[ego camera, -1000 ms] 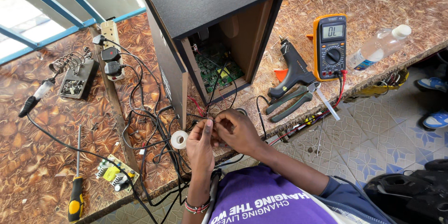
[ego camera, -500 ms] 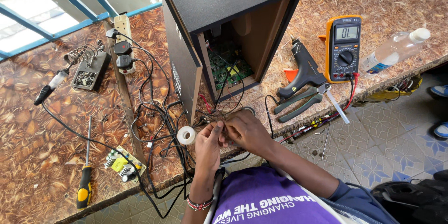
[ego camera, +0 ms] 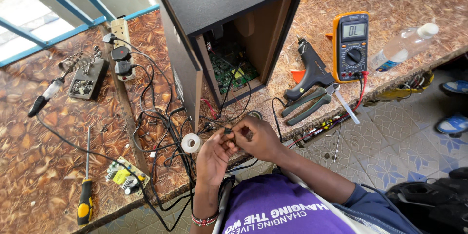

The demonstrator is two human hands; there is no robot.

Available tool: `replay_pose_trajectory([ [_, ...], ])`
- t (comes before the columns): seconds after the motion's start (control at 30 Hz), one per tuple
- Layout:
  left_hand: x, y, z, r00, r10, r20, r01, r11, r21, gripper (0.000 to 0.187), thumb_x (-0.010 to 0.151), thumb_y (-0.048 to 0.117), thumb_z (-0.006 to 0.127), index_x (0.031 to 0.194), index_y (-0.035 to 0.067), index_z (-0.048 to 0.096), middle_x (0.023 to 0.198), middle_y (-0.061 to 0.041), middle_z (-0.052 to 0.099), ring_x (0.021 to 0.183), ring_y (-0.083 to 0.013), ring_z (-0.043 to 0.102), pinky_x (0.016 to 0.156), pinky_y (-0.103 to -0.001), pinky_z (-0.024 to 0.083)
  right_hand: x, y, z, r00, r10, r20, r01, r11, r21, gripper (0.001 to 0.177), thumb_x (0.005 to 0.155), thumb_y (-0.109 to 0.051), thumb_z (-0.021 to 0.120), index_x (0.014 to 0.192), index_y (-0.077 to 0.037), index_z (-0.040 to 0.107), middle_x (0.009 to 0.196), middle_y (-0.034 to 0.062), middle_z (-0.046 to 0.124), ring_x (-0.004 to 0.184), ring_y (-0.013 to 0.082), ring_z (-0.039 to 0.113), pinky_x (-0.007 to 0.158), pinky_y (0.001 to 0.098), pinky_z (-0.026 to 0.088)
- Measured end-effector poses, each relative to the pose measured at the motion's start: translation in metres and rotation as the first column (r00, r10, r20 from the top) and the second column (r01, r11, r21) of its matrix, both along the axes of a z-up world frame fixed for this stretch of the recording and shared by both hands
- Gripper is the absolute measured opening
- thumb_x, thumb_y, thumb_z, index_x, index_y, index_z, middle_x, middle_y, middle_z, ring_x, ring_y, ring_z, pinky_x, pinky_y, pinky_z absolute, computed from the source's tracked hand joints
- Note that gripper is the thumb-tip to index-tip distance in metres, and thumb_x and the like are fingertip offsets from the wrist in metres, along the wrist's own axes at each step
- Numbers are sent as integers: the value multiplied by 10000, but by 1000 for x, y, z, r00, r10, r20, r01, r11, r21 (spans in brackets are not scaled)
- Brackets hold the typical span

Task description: The person uses a soldering iron to heat and join wires, then wraps the connection with electrical tape. They continue to adjust and secure the wires inside an open electronic device on the workbench.

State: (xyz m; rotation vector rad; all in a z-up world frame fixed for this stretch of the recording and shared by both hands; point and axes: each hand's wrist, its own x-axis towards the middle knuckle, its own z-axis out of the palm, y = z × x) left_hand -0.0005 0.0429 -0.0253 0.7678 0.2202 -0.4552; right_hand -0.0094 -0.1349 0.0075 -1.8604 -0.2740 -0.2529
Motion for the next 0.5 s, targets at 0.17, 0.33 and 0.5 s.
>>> replay_pose_trajectory([
  [0.17,2,-5,-35,998,42,39,-44,998,42,289,974,42,602,1236,-66,657,989,-192,715,775,-206,689,778,-339,637,3,4,-5,982,-7,-189,59,960,273,89,849,-47,757,912,5,720,694,107,697,635,151,671,570,315,534],
  [0.33,8,-3,-52,991,106,-85,-103,994,39,244,891,109,765,1101,36,664,917,-121,710,739,-184,655,736,-300,585,4,5,6,936,108,-335,5,948,319,72,950,-119,725,906,-92,674,781,20,751,664,38,651,586,196,509],
  [0.5,10,-6,-44,984,119,-132,-116,993,32,218,930,97,726,1124,52,634,896,-88,679,737,-118,607,678,-243,556,5,1,5,923,113,-368,-1,957,291,97,958,-184,729,921,-108,679,786,-21,728,645,17,600,568,189,472],
])
